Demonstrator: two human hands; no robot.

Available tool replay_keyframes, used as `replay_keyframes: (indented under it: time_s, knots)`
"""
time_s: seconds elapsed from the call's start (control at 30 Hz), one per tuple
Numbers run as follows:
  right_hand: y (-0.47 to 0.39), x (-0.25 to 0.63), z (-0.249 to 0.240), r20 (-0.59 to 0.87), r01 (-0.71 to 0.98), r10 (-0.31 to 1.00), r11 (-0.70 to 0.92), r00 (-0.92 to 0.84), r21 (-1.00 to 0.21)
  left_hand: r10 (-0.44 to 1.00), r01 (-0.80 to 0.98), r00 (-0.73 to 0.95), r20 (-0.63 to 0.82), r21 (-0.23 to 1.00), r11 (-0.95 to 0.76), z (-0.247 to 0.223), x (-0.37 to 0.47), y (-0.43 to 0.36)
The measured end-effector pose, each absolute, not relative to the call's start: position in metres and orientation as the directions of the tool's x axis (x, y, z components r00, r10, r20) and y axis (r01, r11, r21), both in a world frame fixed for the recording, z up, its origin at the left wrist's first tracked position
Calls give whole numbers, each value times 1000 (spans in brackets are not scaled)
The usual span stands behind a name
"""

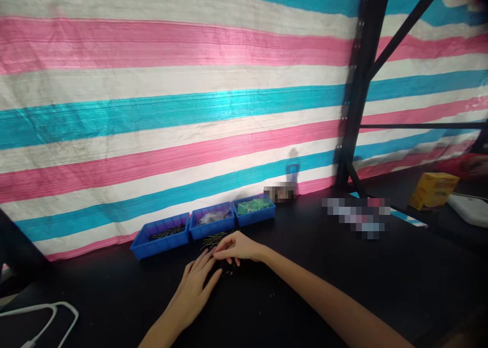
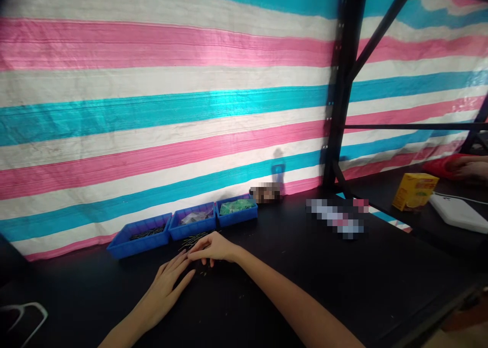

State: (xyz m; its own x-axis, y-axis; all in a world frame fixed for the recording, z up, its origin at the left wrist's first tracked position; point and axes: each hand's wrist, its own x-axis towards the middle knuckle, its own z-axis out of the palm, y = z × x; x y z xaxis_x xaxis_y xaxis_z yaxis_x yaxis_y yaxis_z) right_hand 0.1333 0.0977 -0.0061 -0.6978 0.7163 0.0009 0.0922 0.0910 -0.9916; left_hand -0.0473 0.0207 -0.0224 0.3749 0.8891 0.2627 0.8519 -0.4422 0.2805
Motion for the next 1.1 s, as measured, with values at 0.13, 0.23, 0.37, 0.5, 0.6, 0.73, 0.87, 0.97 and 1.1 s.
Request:
replay_keyframes:
  time_s: [0.13,0.23,0.37,0.5,0.6,0.73,0.87,0.97,1.1]
  knots:
    - [98,132,-7,-6,89,728,75,-685,-993,887,863,380,261,244,-442,-24,-48,21]
    - [99,132,-7,-4,84,730,73,-683,-994,895,874,369,252,233,-426,-24,-47,21]
    - [99,132,-7,4,73,734,73,-679,-995,895,876,377,238,223,-428,-24,-48,21]
    - [99,133,-7,21,57,733,81,-680,-995,882,869,389,267,212,-448,-26,-49,21]
    - [99,133,-8,29,48,731,84,-682,-995,868,865,392,306,199,-461,-26,-49,21]
    - [101,132,-10,32,40,734,81,-678,-996,851,858,393,349,194,-476,-22,-48,20]
    - [101,131,-11,47,22,733,84,-678,-996,849,859,382,365,200,-472,-19,-46,19]
    - [101,132,-11,46,28,735,87,-676,-996,852,865,382,357,186,-466,-22,-47,19]
    - [99,132,-9,56,20,730,94,-681,-995,873,875,379,309,189,-446,-25,-48,20]
